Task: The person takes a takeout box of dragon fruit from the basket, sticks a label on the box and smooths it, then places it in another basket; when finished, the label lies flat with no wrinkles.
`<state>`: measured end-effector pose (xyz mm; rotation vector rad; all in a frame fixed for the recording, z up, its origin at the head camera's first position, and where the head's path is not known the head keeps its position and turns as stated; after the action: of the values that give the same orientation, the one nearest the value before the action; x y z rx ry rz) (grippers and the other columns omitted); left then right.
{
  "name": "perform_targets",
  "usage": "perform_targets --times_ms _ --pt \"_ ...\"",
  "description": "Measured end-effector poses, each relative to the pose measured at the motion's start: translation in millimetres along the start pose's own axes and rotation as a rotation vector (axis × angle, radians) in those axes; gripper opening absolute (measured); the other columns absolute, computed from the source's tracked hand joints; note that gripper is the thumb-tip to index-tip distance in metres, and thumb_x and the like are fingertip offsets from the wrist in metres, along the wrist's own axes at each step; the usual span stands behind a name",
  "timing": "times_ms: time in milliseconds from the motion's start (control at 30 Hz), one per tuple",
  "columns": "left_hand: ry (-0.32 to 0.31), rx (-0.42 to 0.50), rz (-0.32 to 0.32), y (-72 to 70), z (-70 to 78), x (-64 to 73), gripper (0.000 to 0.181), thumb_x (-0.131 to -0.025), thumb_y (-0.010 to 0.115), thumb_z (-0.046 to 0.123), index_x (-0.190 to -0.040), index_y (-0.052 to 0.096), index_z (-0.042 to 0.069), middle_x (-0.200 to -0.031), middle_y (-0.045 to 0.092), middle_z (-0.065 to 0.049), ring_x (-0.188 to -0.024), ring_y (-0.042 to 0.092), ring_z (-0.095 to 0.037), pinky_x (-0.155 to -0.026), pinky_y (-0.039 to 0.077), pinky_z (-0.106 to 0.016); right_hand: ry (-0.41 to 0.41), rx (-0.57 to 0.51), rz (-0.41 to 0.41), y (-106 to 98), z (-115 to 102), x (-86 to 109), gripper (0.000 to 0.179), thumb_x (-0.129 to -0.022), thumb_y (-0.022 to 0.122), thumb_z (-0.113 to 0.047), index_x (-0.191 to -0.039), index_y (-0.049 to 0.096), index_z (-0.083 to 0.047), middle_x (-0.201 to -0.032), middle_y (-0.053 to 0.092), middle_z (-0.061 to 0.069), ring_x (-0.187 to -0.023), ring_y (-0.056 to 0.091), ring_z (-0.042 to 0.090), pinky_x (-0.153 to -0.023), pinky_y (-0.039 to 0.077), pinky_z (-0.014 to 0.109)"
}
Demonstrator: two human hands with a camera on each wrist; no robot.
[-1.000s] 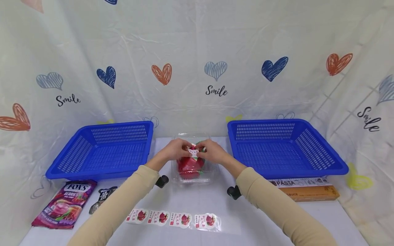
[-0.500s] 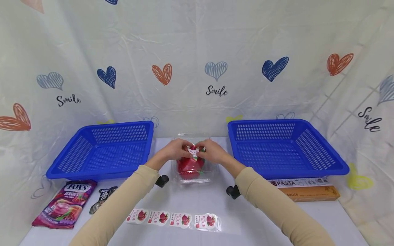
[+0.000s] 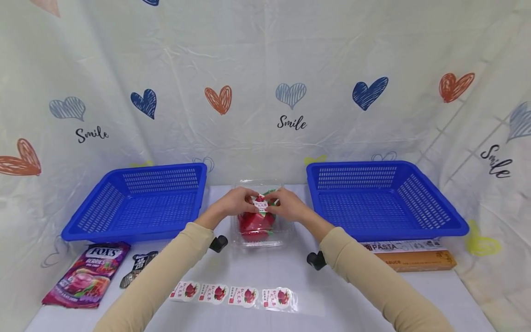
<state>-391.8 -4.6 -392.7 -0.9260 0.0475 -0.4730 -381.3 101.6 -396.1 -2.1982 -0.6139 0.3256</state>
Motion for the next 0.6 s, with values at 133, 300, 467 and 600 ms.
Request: perform_targets --times_ms 133,300,467,600 --pt "0.0 -0.014 -0.009 0.3 0.8 -0.1 0.047 -0.087 0.075 0.017 -0.131 0.062 0.005 -0.097 0.067 -0.007 -0.079 0.058 -0.015 -0.068 0.05 -0.025 0.019 0.02 0.004 0.3 1.1 -0.9 0.034 -0.094 0.066 -0.012 -0.126 0.063 -0.001 -0.106 0.058 0.013 -0.091 0.062 0.024 -0.077 0.055 0.034" --pt "-0.002 -0.017 -0.018 0.8 0.8 -0.3 0.047 -0.088 0.074 0.017 -0.131 0.061 0.005 -0.096 0.066 -0.007 -0.079 0.057 -0.016 -0.067 0.05 -0.026 0.035 0.053 0.002 0.8 1.0 -2.7 0.034 -0.094 0.065 -0.012 -0.127 0.063 -0.002 -0.104 0.058 0.011 -0.093 0.062 0.025 -0.077 0.055 0.034" --pt "-0.005 -0.018 -0.018 1.6 0.3 -1.4 0.048 -0.088 0.074 0.018 -0.132 0.061 0.004 -0.097 0.066 -0.008 -0.081 0.057 -0.016 -0.069 0.05 -0.026 0.037 0.053 0.002 0.2 0.5 -2.5 0.033 -0.094 0.065 -0.011 -0.126 0.064 -0.002 -0.102 0.058 0.01 -0.091 0.062 0.024 -0.076 0.055 0.034" --pt "-0.004 -0.015 -0.007 1.6 0.1 -1.2 0.049 -0.088 0.074 0.019 -0.132 0.06 0.004 -0.096 0.065 -0.008 -0.081 0.056 -0.016 -0.069 0.05 -0.026 0.028 0.044 0.014 -1.4 0.3 -2.7 0.032 -0.093 0.066 -0.011 -0.124 0.064 -0.001 -0.1 0.06 0.01 -0.089 0.062 0.023 -0.074 0.055 0.033"
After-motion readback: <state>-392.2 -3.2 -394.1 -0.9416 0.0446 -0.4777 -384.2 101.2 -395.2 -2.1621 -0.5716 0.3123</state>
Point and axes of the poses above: each hand's wrist, its own x-axis away from the middle knuckle, its own y-axis out of the palm, z = x × y, the point moved 10 cm from there along -x, towards the middle knuckle
